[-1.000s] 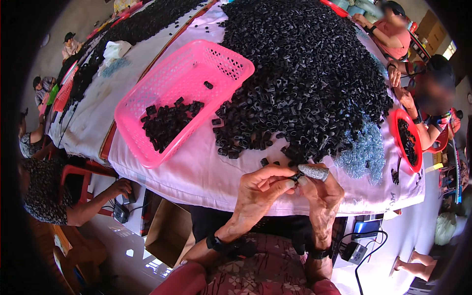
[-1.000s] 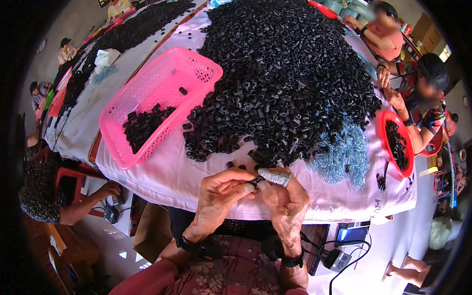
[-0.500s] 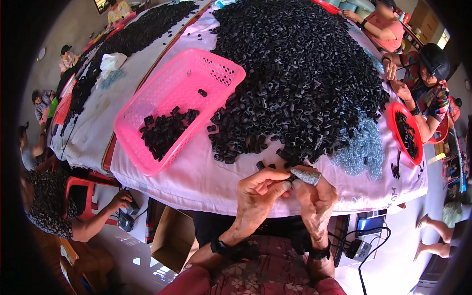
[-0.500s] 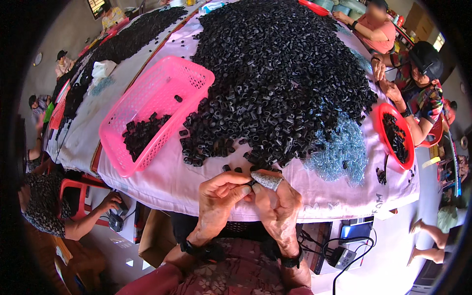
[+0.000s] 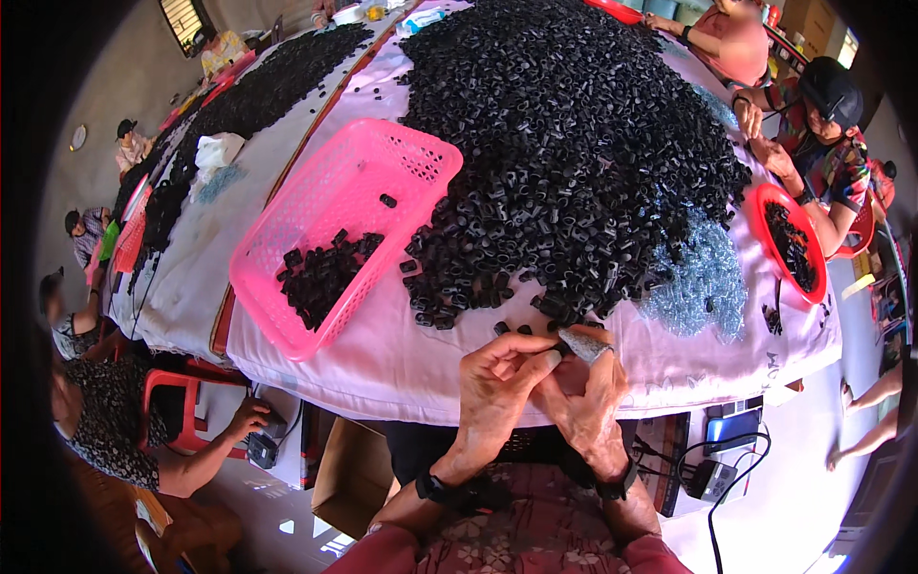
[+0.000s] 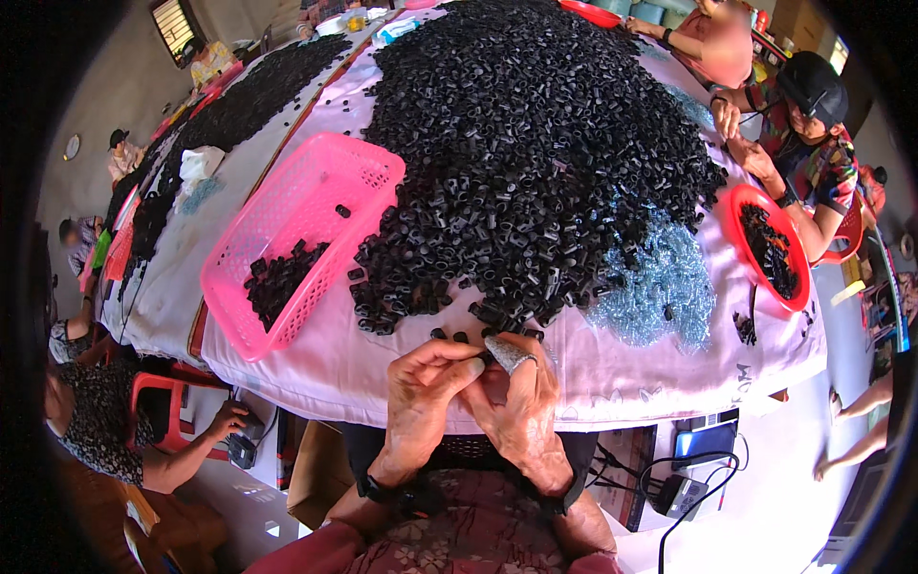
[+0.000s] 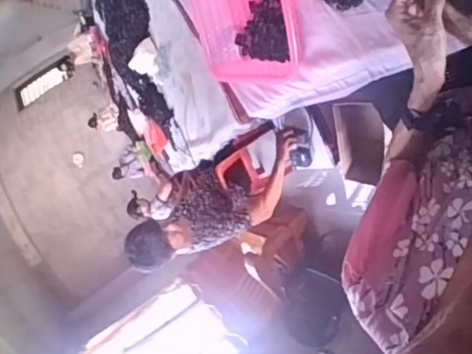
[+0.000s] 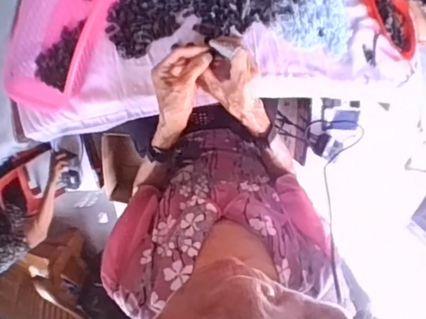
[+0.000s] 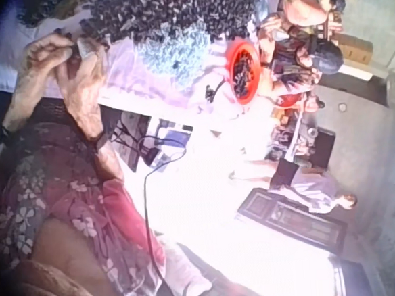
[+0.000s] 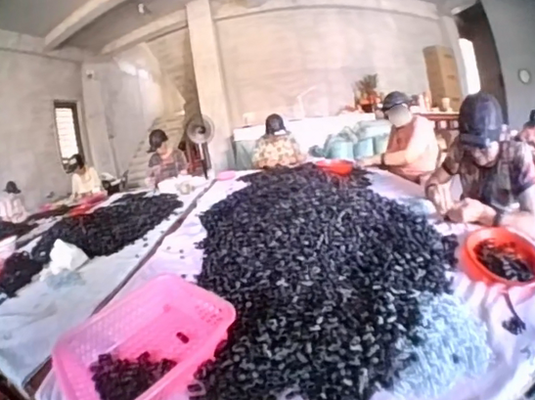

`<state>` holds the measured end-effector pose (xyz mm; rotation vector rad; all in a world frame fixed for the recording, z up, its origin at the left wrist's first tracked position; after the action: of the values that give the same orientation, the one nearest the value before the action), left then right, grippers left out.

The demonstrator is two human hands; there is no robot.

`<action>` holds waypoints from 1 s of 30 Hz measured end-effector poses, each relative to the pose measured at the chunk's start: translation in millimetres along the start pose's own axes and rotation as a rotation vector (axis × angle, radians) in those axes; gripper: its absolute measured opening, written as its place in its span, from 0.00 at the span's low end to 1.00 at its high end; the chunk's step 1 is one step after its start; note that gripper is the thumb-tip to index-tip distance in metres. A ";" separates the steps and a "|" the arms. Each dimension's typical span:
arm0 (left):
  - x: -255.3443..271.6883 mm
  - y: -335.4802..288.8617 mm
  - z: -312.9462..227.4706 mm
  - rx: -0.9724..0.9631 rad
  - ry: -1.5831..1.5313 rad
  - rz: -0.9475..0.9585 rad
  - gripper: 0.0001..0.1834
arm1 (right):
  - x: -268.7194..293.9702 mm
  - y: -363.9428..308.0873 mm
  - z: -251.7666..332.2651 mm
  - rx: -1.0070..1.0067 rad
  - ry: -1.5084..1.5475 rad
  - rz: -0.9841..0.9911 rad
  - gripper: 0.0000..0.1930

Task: Sorting and checking small black components for shoe manufacturing.

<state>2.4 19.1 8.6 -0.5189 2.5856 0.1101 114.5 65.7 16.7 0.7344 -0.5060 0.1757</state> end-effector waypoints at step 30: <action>10.4 -1.7 5.9 0.147 -0.240 0.066 0.20 | -1.4 -1.6 1.6 0.021 -0.014 -0.052 0.18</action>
<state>-2.7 15.0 -1.6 -0.3443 2.3541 0.0032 113.2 63.5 16.1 0.7691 -0.4980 0.1276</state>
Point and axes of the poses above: each hand's wrist, its own y-axis towards the middle knuckle, its own x-axis out of the back of the hand, z = x × y, the point moved 2 cm from there along y, towards the middle knuckle, and after that the axes turned 5 degrees about -y, right-handed, at the moved point
